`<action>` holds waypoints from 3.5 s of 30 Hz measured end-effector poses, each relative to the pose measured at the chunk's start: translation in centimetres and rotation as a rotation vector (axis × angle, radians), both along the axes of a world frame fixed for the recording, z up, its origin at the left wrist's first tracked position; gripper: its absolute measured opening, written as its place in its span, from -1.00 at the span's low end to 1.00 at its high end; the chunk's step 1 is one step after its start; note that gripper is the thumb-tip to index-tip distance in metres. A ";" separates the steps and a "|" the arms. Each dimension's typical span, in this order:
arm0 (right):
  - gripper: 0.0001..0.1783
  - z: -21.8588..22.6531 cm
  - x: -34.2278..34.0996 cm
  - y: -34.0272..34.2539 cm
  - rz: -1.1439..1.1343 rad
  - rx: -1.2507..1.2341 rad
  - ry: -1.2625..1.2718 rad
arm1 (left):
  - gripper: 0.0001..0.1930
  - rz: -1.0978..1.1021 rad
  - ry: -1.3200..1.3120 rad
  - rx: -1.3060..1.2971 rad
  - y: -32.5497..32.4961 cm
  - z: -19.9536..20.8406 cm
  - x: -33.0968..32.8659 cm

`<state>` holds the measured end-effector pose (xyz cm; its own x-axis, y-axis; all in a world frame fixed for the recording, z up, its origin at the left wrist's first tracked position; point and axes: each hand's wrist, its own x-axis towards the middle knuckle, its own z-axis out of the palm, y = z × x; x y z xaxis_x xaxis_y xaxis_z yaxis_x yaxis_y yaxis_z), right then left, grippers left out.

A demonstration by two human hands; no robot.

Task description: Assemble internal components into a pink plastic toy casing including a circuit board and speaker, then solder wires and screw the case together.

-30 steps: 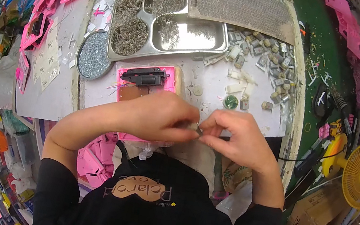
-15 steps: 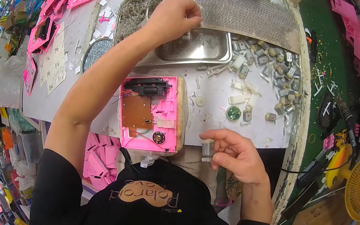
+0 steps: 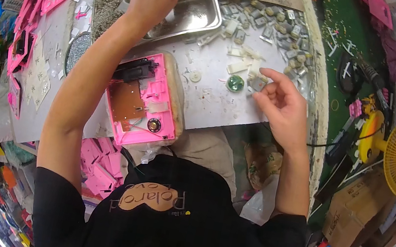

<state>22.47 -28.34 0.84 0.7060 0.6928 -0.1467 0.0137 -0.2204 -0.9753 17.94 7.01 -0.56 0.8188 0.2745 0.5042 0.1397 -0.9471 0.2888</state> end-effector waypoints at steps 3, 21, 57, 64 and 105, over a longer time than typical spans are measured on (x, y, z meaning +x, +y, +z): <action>-0.54 -0.9 0.8 0.0 0.067 -0.115 -0.093 | -0.85 -0.109 -0.108 -0.050 -1.6 1.0 -1.8; -0.59 0.8 2.7 5.3 0.572 -0.474 -0.761 | -0.84 -0.246 0.019 -1.033 -13.2 4.6 -21.6; -0.49 2.7 -9.3 8.3 0.611 0.322 -0.642 | -0.70 -0.230 -0.286 -0.738 -14.3 1.2 -22.8; -0.51 2.2 -9.7 8.6 0.638 0.397 -0.689 | -0.76 -0.258 -0.138 -0.795 -13.6 2.0 -23.6; -0.69 -1.1 -7.0 13.5 0.458 -0.006 -0.868 | -0.87 0.160 -0.066 -0.206 -8.4 -1.5 -25.2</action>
